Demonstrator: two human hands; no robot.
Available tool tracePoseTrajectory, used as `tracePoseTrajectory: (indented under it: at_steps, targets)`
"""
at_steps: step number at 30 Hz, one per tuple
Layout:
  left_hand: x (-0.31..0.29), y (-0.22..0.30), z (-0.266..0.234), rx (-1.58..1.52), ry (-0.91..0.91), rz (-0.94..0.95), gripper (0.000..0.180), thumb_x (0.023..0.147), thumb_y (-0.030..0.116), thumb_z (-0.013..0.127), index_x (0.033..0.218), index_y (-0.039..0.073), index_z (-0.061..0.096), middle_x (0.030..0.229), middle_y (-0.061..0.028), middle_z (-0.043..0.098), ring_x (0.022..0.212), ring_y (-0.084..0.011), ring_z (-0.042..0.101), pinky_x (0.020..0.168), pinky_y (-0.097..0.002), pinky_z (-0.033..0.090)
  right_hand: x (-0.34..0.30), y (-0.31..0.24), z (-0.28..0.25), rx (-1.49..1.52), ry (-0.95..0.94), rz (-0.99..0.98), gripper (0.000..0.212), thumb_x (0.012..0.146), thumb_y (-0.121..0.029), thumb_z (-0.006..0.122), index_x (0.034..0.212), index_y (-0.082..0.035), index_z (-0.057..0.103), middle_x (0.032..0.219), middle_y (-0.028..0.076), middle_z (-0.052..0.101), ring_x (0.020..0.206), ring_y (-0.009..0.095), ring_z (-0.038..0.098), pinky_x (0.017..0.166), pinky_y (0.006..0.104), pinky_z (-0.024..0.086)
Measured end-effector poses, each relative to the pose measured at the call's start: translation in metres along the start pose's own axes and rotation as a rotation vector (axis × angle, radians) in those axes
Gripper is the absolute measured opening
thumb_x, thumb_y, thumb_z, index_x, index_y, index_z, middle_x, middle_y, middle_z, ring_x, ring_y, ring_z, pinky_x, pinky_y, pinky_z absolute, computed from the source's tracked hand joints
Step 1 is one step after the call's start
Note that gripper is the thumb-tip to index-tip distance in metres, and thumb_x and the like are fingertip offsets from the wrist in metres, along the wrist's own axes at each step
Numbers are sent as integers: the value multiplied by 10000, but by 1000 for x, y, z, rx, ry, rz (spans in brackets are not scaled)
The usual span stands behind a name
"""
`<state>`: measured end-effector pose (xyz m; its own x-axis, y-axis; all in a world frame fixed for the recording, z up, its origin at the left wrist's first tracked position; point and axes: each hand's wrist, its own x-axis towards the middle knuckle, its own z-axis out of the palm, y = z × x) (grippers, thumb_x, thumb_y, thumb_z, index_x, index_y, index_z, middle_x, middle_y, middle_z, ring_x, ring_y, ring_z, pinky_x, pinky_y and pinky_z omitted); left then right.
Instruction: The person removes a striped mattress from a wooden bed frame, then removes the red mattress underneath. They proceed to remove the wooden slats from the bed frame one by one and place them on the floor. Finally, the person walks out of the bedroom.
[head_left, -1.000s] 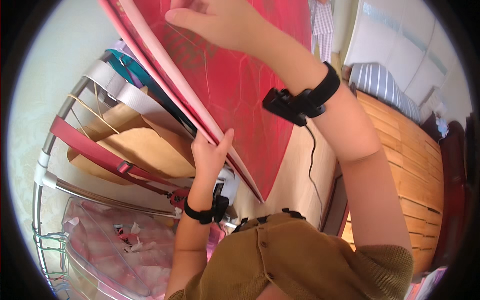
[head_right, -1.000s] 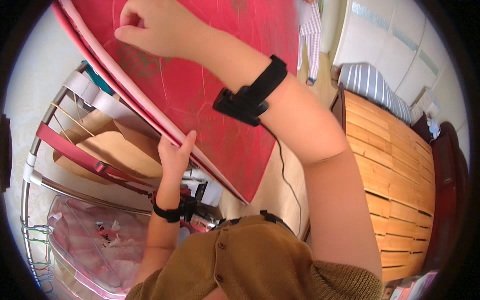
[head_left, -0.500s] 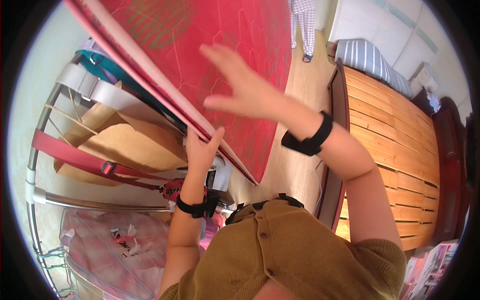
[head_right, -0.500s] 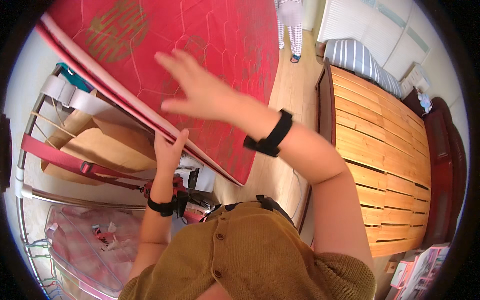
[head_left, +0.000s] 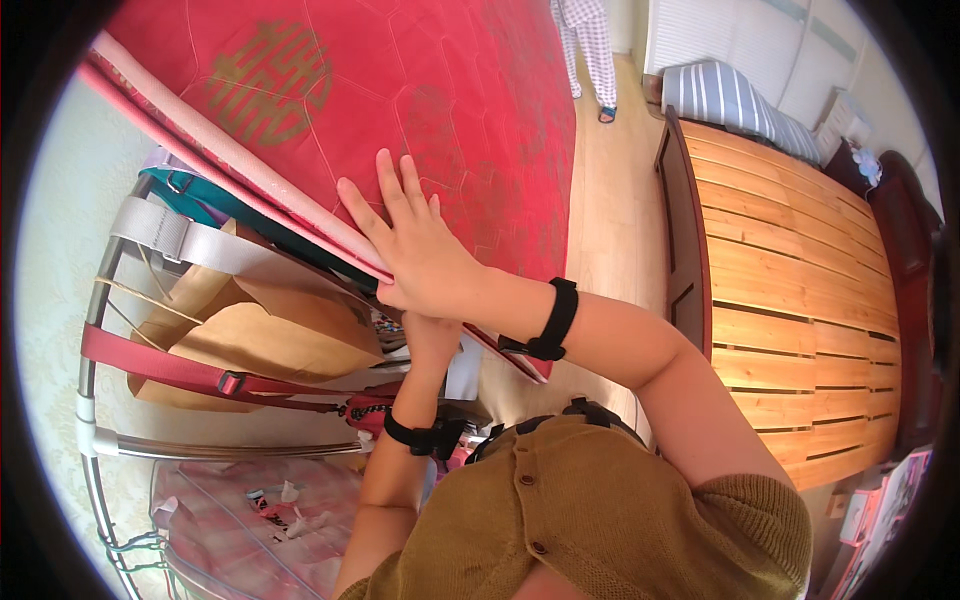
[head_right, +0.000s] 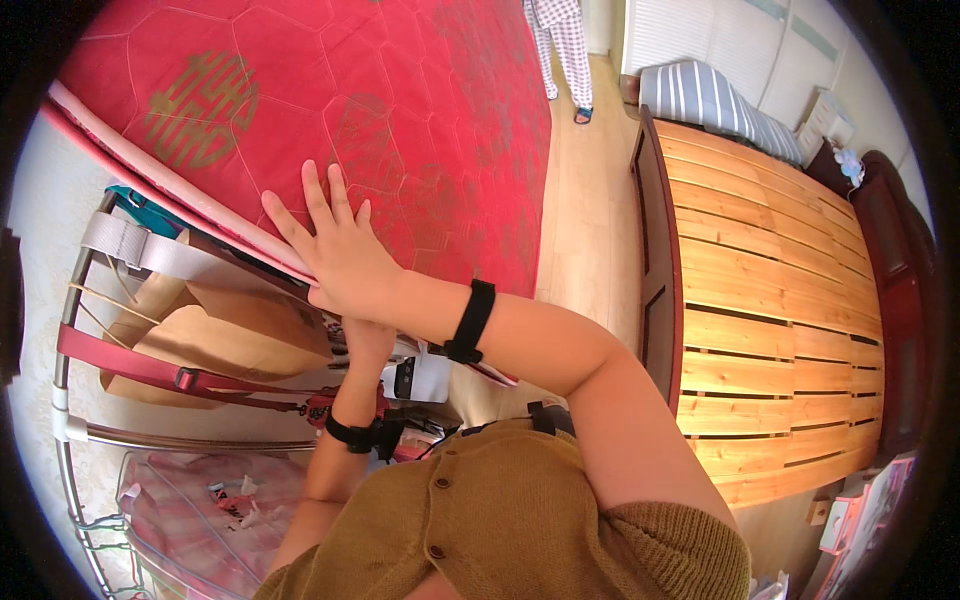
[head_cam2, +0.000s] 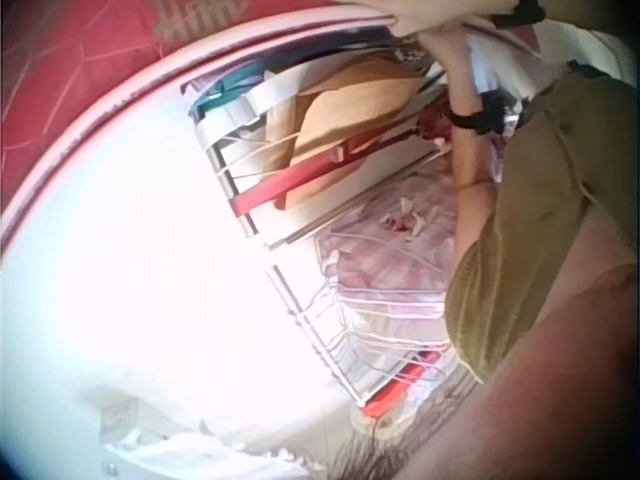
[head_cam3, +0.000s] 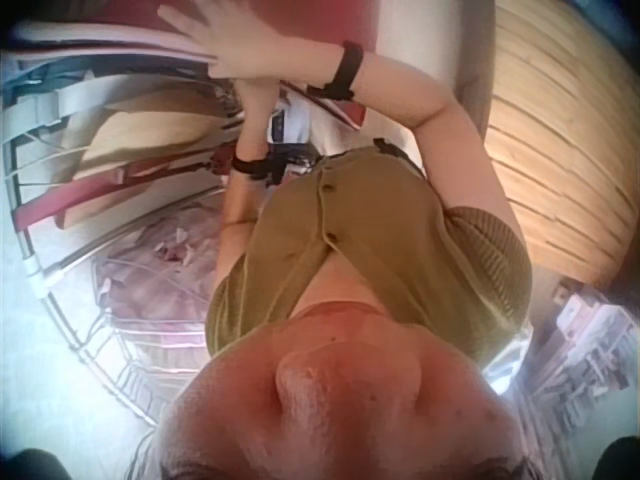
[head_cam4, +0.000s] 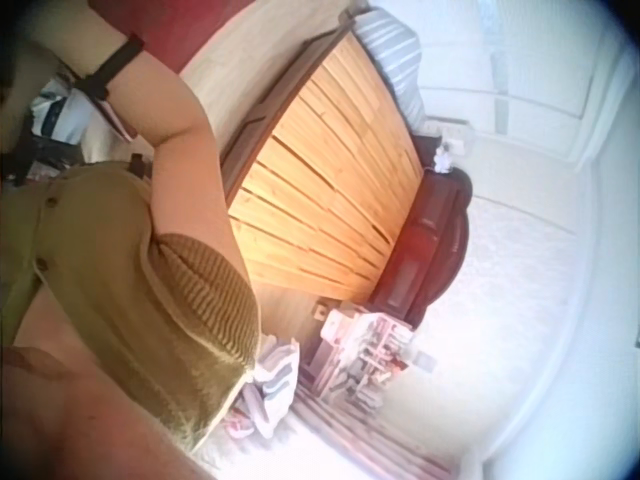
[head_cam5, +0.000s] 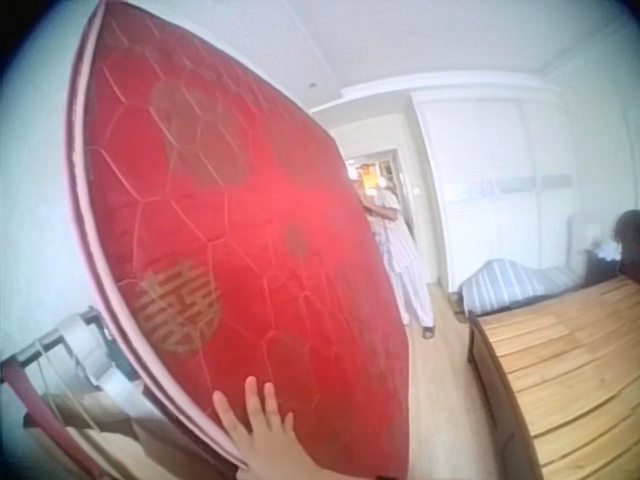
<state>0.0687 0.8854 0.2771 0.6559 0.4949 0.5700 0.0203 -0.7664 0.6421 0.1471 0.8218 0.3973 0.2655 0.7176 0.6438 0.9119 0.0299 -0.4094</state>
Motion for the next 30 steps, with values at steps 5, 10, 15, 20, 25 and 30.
tracePoseTrajectory:
  at_steps: [5, 10, 15, 20, 25, 30]
  targets:
    - [-8, -11, 3, 181, -74, 139, 377, 734, 163, 573, 1046, -21, 474, 1032, -200, 516, 970, -318, 496, 799, -402, 381, -8, -2, -5, 6, -24, -2, 973, 547, -150, 693, 1335, -138, 122, 1327, 301, -12, 1200, 527, 45, 869, 613, 285]
    - [-25, -22, 3, 63, -120, -2, 441, 735, 174, 569, 1103, -13, 416, 1134, -211, 436, 1022, -346, 438, 821, -441, 342, -26, 3, 5, 61, 8, -108, 846, 628, -179, 666, 1326, -151, 188, 1345, 266, 23, 1228, 457, 108, 911, 557, 286]
    - [-22, -36, -22, 116, -132, -197, 269, 755, 164, 539, 943, -28, 526, 895, -168, 579, 819, -326, 552, 683, -393, 421, -36, 24, 16, 286, -138, -166, 728, 730, -181, 607, 1323, -142, 186, 1341, 257, 79, 1236, 389, 174, 969, 432, 287]
    - [-18, -54, -36, -224, 71, -491, 154, 741, 84, 587, 793, -56, 551, 741, -96, 581, 667, -180, 550, 597, -297, 440, -60, 44, 26, 298, -280, -100, 650, 785, -226, 547, 1319, -136, 187, 1345, 240, 101, 1239, 379, 176, 937, 483, 305]
    - [-18, -50, -38, -221, 85, -472, 171, 732, 73, 611, 782, -71, 534, 731, -72, 563, 636, -137, 516, 592, -275, 432, -73, 59, 32, 347, -338, -62, 603, 804, -221, 516, 1312, -131, 203, 1345, 236, 115, 1245, 356, 178, 951, 490, 284]
    - [-20, -41, -34, -149, 164, -437, 179, 736, 98, 616, 722, -53, 522, 665, -57, 539, 602, -136, 492, 564, -279, 416, -84, 72, 25, 332, -425, -19, 606, 797, -197, 521, 1308, -119, 206, 1342, 233, 130, 1246, 341, 185, 972, 461, 273]
